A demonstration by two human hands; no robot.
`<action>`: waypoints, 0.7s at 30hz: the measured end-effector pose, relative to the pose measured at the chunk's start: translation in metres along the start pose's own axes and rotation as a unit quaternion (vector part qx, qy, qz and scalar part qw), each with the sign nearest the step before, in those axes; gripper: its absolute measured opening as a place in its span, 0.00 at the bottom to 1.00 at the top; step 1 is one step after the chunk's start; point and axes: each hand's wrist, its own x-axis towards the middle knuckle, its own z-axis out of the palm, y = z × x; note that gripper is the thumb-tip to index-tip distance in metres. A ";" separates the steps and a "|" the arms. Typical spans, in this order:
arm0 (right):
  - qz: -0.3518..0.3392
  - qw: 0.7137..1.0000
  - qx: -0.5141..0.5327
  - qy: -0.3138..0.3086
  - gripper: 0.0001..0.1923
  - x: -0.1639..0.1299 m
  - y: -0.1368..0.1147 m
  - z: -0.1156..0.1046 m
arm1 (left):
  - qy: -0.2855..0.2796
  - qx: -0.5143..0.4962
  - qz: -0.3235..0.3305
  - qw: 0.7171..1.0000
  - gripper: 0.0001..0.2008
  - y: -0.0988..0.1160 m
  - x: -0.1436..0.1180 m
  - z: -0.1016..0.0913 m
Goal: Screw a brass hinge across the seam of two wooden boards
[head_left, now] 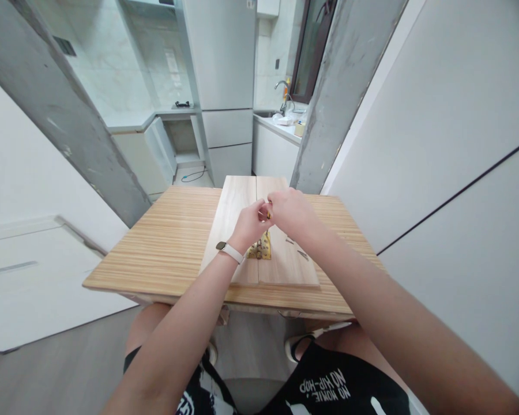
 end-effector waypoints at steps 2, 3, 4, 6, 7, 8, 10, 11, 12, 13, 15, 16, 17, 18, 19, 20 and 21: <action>-0.018 1.000 -0.007 -0.014 0.13 0.002 0.002 0.000 | -0.010 -0.003 -0.003 1.000 0.08 0.000 0.001 -0.001; -0.026 0.999 -0.010 -0.022 0.12 0.003 0.003 0.000 | -0.018 -0.013 -0.003 1.000 0.09 -0.001 0.002 -0.003; -0.034 0.999 -0.011 -0.029 0.10 0.004 0.004 0.000 | -0.026 -0.028 -0.004 0.999 0.10 -0.001 0.003 -0.004; -0.052 0.998 -0.003 -0.043 0.08 0.007 0.007 0.000 | -0.042 -0.073 -0.009 0.996 0.12 -0.002 0.004 -0.007; -0.060 0.997 0.007 -0.049 0.08 0.008 0.008 0.000 | -0.051 -0.100 -0.010 0.994 0.14 -0.003 0.005 -0.008; -0.065 0.996 0.018 -0.053 0.10 0.009 0.009 0.000 | -0.062 -0.128 -0.011 0.990 0.16 -0.003 0.006 -0.009; -0.070 0.995 0.041 -0.060 0.13 0.010 0.010 -0.001 | -0.081 -0.181 -0.011 0.980 0.19 -0.005 0.009 -0.009; -0.070 0.994 0.049 -0.063 0.14 0.011 0.010 -0.001 | -0.088 -0.203 -0.011 0.975 0.20 -0.006 0.010 -0.009; -0.071 0.994 0.055 -0.064 0.14 0.011 0.010 -0.001 | -0.095 -0.219 -0.011 0.971 0.20 -0.007 0.011 -0.009; -0.074 0.994 0.059 -0.061 0.14 0.011 0.011 -0.001 | -0.101 -0.228 -0.010 0.968 0.19 -0.009 0.011 -0.009; -0.081 0.993 0.065 -0.052 0.14 0.010 0.013 -0.001 | -0.106 -0.228 -0.005 0.968 0.17 -0.010 0.011 -0.009; -0.085 0.993 0.070 -0.047 0.13 0.010 0.014 -0.001 | -0.103 -0.218 -0.002 0.971 0.16 -0.011 0.010 -0.009; -0.091 0.992 0.075 -0.042 0.13 0.009 0.015 0.000 | -0.097 -0.203 0.000 0.974 0.15 -0.010 0.009 -0.009; -0.095 0.991 0.083 -0.040 0.13 0.008 0.016 0.001 | -0.089 -0.187 0.002 0.978 0.15 -0.010 0.008 -0.010; -0.096 0.990 0.093 -0.040 0.13 0.007 0.017 0.002 | -0.079 -0.172 0.002 0.982 0.15 -0.009 0.006 -0.011; -0.093 0.989 0.104 -0.041 0.13 0.006 0.018 0.003 | -0.070 -0.159 0.003 0.985 0.15 -0.008 0.004 -0.012; -0.086 0.989 0.117 -0.039 0.13 0.006 0.019 0.004 | -0.062 -0.147 0.003 0.987 0.15 -0.007 0.003 -0.013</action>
